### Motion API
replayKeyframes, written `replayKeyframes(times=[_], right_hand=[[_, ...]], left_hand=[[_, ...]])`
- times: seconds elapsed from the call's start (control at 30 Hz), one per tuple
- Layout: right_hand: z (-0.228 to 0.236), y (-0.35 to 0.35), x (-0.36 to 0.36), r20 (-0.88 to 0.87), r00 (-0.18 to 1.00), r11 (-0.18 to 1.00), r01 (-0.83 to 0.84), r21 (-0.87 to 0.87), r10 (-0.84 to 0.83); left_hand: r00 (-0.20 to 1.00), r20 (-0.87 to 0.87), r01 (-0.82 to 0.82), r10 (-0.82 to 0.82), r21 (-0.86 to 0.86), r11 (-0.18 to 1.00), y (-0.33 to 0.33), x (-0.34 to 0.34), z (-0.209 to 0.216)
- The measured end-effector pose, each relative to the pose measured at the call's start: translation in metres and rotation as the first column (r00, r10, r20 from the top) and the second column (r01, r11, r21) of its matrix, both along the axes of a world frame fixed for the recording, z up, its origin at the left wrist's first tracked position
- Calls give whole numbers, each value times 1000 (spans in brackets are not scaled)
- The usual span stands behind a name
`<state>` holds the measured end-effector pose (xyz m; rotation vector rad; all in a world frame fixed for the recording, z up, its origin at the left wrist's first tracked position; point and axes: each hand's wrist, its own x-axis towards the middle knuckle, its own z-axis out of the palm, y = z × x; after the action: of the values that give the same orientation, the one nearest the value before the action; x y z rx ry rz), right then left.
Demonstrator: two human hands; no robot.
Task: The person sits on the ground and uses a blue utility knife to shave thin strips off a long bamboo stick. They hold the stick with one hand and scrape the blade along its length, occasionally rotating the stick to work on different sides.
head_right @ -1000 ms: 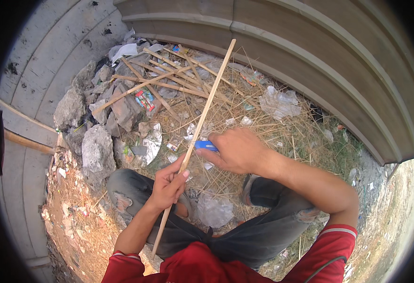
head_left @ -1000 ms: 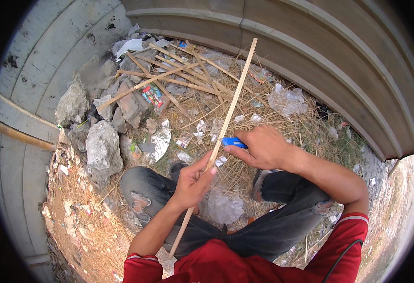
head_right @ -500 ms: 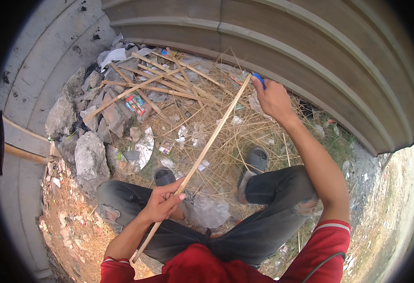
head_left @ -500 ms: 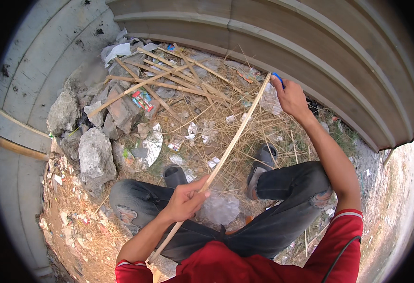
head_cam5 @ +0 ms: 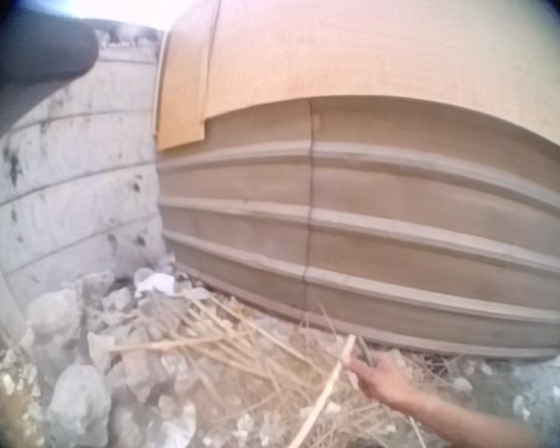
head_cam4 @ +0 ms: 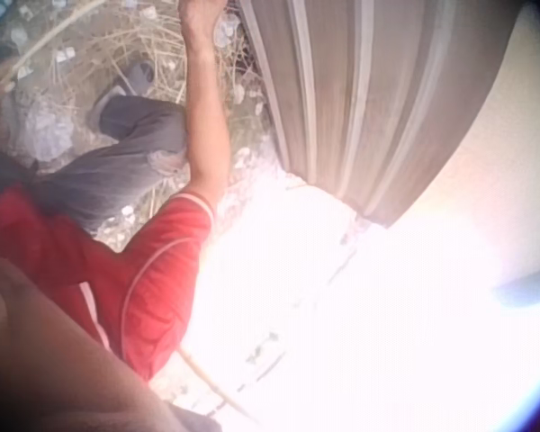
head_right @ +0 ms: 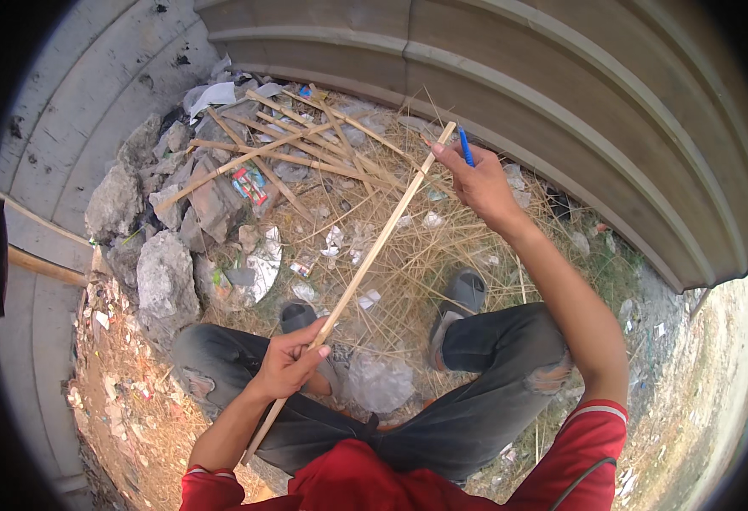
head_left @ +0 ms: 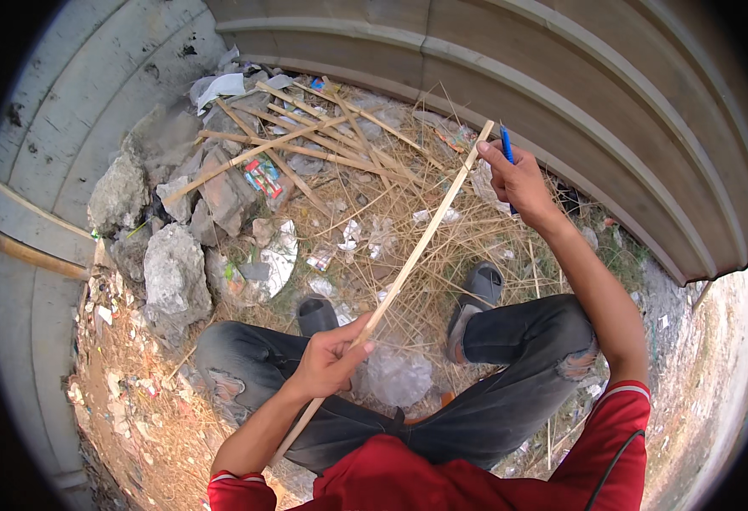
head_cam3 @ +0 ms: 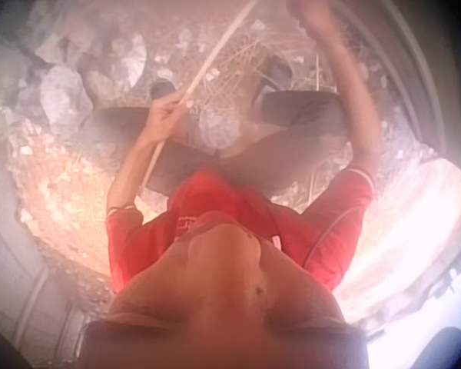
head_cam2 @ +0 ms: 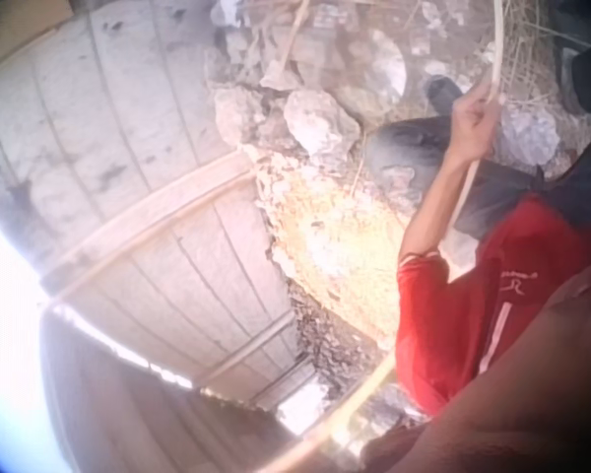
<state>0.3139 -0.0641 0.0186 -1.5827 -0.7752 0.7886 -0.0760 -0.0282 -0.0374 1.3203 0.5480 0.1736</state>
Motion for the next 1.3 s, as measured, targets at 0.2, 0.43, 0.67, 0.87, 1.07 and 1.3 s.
replayKeyframes(times=[0.2,0.43,0.67,0.87,1.07,1.3], right_hand=[[-5,4,2,-223,975,999,-9,34,16],[-9,-8,-5,-226,964,989,-145,-10,139],[2,-8,-26,124,944,946,-286,-151,305],[21,-18,-59,703,543,886,-222,-407,459],[7,-7,-55,722,551,892,-98,-441,418],[12,-13,0,691,679,930,34,-367,248]], left_hand=[[995,94,15,-21,64,998,-3,12,-3],[997,52,61,-55,-114,992,0,11,6],[986,142,115,-92,-158,981,4,16,7],[989,148,34,-5,-194,980,2,19,7],[993,117,14,11,-212,977,2,14,6],[994,94,62,-50,-129,990,2,2,0]])
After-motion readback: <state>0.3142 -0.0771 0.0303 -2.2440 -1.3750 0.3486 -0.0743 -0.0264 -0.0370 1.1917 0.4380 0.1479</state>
